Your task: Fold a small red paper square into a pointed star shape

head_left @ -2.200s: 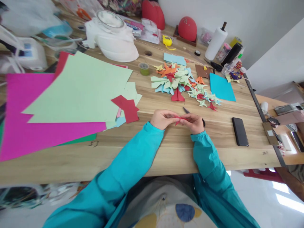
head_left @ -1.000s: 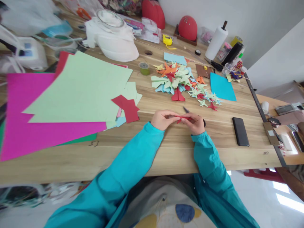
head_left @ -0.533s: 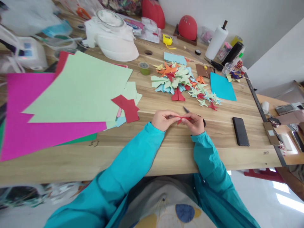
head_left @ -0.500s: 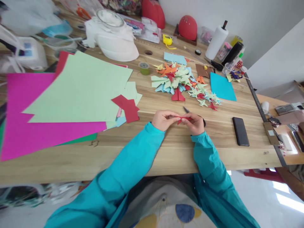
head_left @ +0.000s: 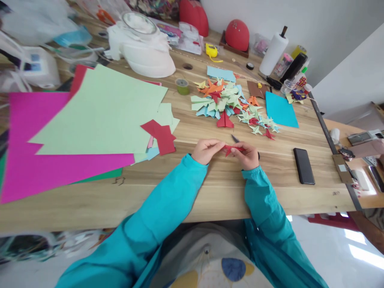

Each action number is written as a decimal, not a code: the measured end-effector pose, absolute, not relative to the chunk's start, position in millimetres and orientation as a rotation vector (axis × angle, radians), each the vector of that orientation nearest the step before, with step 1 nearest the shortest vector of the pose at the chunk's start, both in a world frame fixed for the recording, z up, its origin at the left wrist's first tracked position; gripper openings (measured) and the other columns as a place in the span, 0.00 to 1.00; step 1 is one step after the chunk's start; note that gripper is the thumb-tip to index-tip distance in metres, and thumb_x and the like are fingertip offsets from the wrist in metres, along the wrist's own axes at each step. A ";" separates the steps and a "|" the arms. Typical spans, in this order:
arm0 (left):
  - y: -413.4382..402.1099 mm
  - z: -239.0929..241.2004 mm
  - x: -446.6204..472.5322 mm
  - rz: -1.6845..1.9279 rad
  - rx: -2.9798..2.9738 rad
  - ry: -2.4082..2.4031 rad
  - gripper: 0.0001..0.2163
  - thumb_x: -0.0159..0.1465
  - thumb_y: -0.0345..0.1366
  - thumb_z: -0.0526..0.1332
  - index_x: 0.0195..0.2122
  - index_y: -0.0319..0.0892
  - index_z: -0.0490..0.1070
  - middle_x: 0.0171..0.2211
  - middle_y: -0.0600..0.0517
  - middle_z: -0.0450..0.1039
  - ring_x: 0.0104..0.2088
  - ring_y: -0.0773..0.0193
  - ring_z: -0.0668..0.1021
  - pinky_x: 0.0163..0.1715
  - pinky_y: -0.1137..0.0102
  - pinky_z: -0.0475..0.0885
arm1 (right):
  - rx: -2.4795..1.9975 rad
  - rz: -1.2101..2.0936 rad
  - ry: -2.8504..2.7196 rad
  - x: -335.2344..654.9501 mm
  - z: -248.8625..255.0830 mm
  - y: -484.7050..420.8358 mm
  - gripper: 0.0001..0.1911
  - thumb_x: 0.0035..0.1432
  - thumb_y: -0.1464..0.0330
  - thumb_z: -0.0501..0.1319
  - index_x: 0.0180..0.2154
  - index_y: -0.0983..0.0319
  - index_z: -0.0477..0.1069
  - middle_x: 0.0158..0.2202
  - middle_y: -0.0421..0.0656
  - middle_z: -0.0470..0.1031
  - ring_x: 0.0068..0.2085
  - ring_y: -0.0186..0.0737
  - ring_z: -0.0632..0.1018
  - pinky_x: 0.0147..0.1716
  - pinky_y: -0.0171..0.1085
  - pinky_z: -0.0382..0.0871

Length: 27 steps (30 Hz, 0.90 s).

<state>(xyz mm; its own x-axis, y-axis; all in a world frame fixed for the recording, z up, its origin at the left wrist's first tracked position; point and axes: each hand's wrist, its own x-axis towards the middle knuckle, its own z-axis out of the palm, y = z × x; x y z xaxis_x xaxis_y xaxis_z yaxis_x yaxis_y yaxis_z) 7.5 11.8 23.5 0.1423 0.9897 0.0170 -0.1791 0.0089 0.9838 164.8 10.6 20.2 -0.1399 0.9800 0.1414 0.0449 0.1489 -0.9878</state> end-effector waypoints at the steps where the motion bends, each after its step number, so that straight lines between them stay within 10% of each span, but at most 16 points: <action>1: 12.1 22.4 7.3 1.174 1.093 0.941 0.14 0.49 0.44 0.62 0.29 0.37 0.76 0.25 0.48 0.76 0.27 0.61 0.77 0.32 0.66 0.72 | -1.081 1.171 -1.411 164.7 21.1 10.5 0.12 0.41 0.62 0.65 0.28 0.63 0.72 0.22 0.39 0.73 0.23 0.32 0.73 0.25 0.33 0.70; 27: 13.3 19.2 7.9 1.160 1.065 0.930 0.13 0.41 0.36 0.68 0.28 0.36 0.73 0.24 0.49 0.75 0.25 0.63 0.76 0.30 0.68 0.71 | -1.077 1.209 -1.353 161.7 20.6 9.9 0.11 0.41 0.64 0.66 0.28 0.63 0.72 0.20 0.39 0.73 0.21 0.32 0.73 0.23 0.33 0.69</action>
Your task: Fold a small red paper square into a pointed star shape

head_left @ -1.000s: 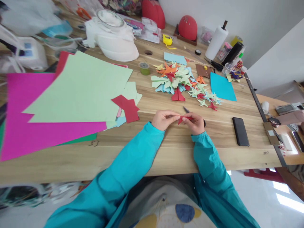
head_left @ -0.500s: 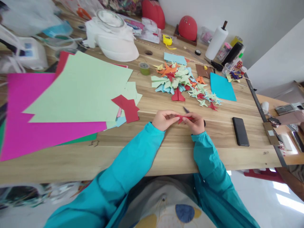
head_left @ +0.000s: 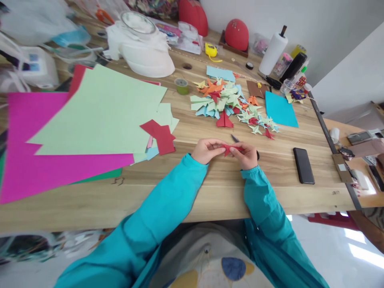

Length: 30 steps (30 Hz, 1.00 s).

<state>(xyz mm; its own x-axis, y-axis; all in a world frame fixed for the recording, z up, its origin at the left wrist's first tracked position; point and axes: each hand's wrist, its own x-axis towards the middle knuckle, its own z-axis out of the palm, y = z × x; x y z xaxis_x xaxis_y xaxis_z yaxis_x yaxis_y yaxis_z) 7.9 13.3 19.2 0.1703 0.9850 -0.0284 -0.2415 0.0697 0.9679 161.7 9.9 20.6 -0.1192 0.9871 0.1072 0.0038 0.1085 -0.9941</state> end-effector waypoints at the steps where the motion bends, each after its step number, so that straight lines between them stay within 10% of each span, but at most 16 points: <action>1: 13.7 18.0 7.6 1.161 1.055 0.927 0.13 0.42 0.37 0.68 0.28 0.36 0.73 0.23 0.50 0.75 0.25 0.64 0.76 0.30 0.68 0.71 | -1.083 1.211 -1.348 161.6 21.0 10.0 0.11 0.40 0.64 0.66 0.28 0.63 0.72 0.20 0.39 0.73 0.21 0.32 0.73 0.23 0.33 0.69; 30: 12.8 22.9 13.3 1.160 1.168 1.096 0.13 0.41 0.42 0.68 0.21 0.37 0.71 0.17 0.53 0.70 0.18 0.70 0.69 0.20 0.73 0.64 | -1.049 1.252 -1.333 156.5 18.7 10.4 0.13 0.41 0.61 0.65 0.27 0.64 0.70 0.18 0.39 0.72 0.20 0.32 0.72 0.22 0.34 0.69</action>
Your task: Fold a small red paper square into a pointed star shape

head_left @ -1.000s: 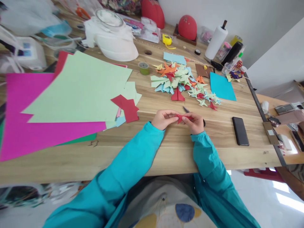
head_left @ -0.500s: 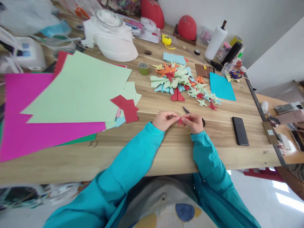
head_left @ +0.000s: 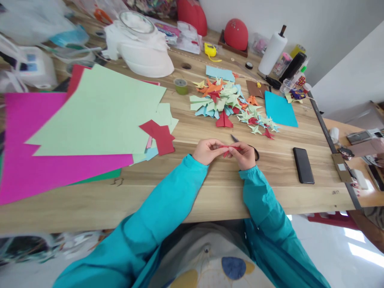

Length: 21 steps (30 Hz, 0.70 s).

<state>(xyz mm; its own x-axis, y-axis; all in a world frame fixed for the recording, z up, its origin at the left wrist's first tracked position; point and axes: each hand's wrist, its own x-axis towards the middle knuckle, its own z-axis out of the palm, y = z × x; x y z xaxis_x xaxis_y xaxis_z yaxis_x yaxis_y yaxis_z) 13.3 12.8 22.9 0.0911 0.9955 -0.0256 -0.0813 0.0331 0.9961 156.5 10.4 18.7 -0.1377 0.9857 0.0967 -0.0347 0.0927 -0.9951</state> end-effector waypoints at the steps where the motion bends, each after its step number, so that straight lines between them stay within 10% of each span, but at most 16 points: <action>1: 12.5 23.6 13.6 1.167 1.146 1.090 0.13 0.40 0.41 0.68 0.22 0.37 0.71 0.17 0.53 0.71 0.19 0.69 0.70 0.22 0.73 0.65 | -1.044 1.242 -1.327 156.2 18.8 10.4 0.13 0.41 0.61 0.65 0.27 0.63 0.70 0.18 0.38 0.72 0.20 0.32 0.72 0.22 0.34 0.69; 21: 14.4 16.4 12.3 1.169 0.982 0.805 0.12 0.41 0.36 0.69 0.16 0.37 0.65 0.17 0.54 0.71 0.23 0.66 0.74 0.28 0.68 0.69 | -0.991 1.239 -1.320 153.6 18.1 8.0 0.10 0.43 0.62 0.64 0.27 0.62 0.71 0.19 0.38 0.71 0.21 0.32 0.72 0.23 0.34 0.68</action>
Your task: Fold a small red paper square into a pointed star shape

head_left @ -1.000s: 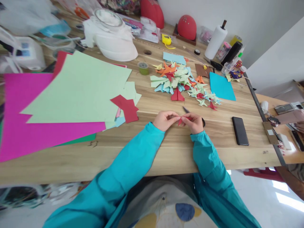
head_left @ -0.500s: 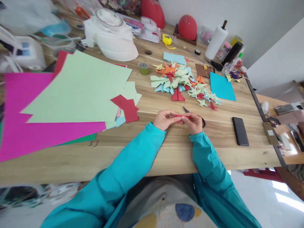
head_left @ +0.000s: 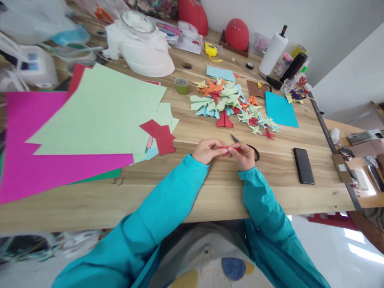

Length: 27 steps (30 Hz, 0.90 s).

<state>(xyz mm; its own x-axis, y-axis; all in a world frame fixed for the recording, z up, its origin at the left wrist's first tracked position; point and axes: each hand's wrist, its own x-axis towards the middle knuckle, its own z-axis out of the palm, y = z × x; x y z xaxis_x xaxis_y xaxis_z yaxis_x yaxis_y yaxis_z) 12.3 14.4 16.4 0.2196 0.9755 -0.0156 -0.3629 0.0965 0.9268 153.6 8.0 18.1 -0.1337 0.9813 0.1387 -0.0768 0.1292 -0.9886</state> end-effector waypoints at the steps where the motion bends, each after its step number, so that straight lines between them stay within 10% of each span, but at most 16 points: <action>1: 14.3 15.9 12.5 1.165 0.981 0.833 0.12 0.41 0.36 0.69 0.17 0.37 0.66 0.18 0.53 0.71 0.23 0.66 0.74 0.28 0.69 0.69 | -1.008 1.236 -1.318 153.7 18.0 8.3 0.11 0.43 0.62 0.64 0.27 0.62 0.71 0.18 0.38 0.71 0.21 0.31 0.71 0.23 0.34 0.68; 27: 13.4 17.7 14.1 1.148 0.832 0.818 0.11 0.40 0.34 0.69 0.21 0.37 0.68 0.17 0.55 0.71 0.20 0.69 0.72 0.24 0.71 0.67 | -1.053 1.174 -1.323 153.6 16.2 9.9 0.12 0.43 0.60 0.64 0.27 0.62 0.69 0.19 0.38 0.72 0.20 0.31 0.72 0.22 0.34 0.69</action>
<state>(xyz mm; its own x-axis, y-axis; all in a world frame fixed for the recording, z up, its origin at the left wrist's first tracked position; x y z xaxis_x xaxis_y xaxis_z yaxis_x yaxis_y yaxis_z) 14.1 13.4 17.7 0.2093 0.9706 -0.1191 -0.4290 0.2006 0.8808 153.6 9.9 16.2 -0.0841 0.9866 0.1395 -0.0207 0.1382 -0.9902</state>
